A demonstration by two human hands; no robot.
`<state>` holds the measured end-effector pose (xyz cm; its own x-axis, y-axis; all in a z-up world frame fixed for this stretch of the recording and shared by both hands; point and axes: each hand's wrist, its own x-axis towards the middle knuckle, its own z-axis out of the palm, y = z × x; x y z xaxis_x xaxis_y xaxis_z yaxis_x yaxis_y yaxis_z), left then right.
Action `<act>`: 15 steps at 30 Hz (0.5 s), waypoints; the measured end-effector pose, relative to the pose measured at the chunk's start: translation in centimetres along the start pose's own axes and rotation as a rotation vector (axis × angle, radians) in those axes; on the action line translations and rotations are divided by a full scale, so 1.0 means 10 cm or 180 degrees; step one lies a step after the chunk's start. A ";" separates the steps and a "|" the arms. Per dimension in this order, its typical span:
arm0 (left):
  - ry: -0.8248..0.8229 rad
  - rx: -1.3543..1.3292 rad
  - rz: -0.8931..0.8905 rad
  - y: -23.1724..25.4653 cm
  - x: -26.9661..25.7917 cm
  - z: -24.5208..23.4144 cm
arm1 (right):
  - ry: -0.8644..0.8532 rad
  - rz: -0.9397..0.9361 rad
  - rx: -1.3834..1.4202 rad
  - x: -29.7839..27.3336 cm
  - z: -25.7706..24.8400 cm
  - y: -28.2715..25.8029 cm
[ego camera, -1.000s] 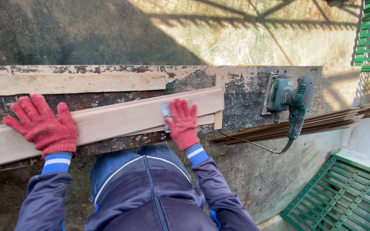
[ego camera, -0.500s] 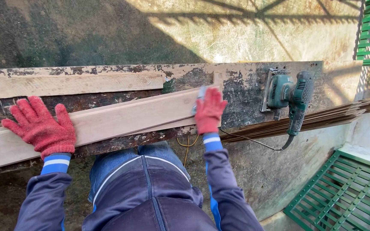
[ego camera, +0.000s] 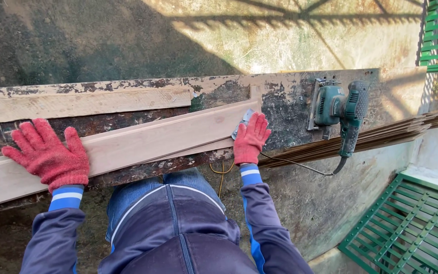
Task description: Manually sanding a wooden plank using a sanding block on a workbench.
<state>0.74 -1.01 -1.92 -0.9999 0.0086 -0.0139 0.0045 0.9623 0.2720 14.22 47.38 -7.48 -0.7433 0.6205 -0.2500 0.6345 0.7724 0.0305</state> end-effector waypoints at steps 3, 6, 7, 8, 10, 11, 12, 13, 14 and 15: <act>0.0076 0.0075 0.0050 -0.03 -0.01 0.02 | 0.0311 -0.0606 -0.0547 -0.60 -0.01 -0.53; 0.0149 0.0037 0.0163 0.01 0.00 -0.03 | 0.0636 -0.1059 0.0194 -0.76 0.17 -0.57; 0.0136 0.0047 0.0165 0.02 0.01 -0.03 | 0.0621 -0.1054 0.0198 -0.53 0.15 -0.41; 0.0077 0.0008 0.0119 0.02 0.01 -0.04 | 0.0531 -0.0684 -0.0035 -0.32 0.14 -0.24; 0.0008 -0.0027 0.0097 0.03 0.01 -0.05 | 0.0431 -0.0289 -0.0262 -0.08 0.03 -0.13; 0.0096 0.0087 0.0167 0.02 0.00 -0.06 | 0.0102 0.0138 0.0050 -0.03 -0.09 -0.18; 0.0197 0.0180 0.0233 0.04 0.01 -0.04 | -0.0202 0.0559 0.0355 0.05 -0.23 -0.22; 0.0200 0.0165 0.0252 0.04 0.02 -0.05 | -0.0186 0.0578 0.0355 -0.17 -0.11 -0.33; 0.0131 0.0125 0.0201 0.04 0.01 -0.06 | 0.0149 -0.0023 -0.0373 -0.35 0.01 -0.45; 0.0061 0.0084 0.0152 0.03 0.01 -0.06 | 0.0497 -0.0618 -0.1099 -0.52 0.13 -0.57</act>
<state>0.65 -0.85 -1.26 -0.9986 0.0495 0.0171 0.0522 0.9677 0.2465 14.75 39.54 -7.63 -0.8820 0.4516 -0.1344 0.3909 0.8607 0.3262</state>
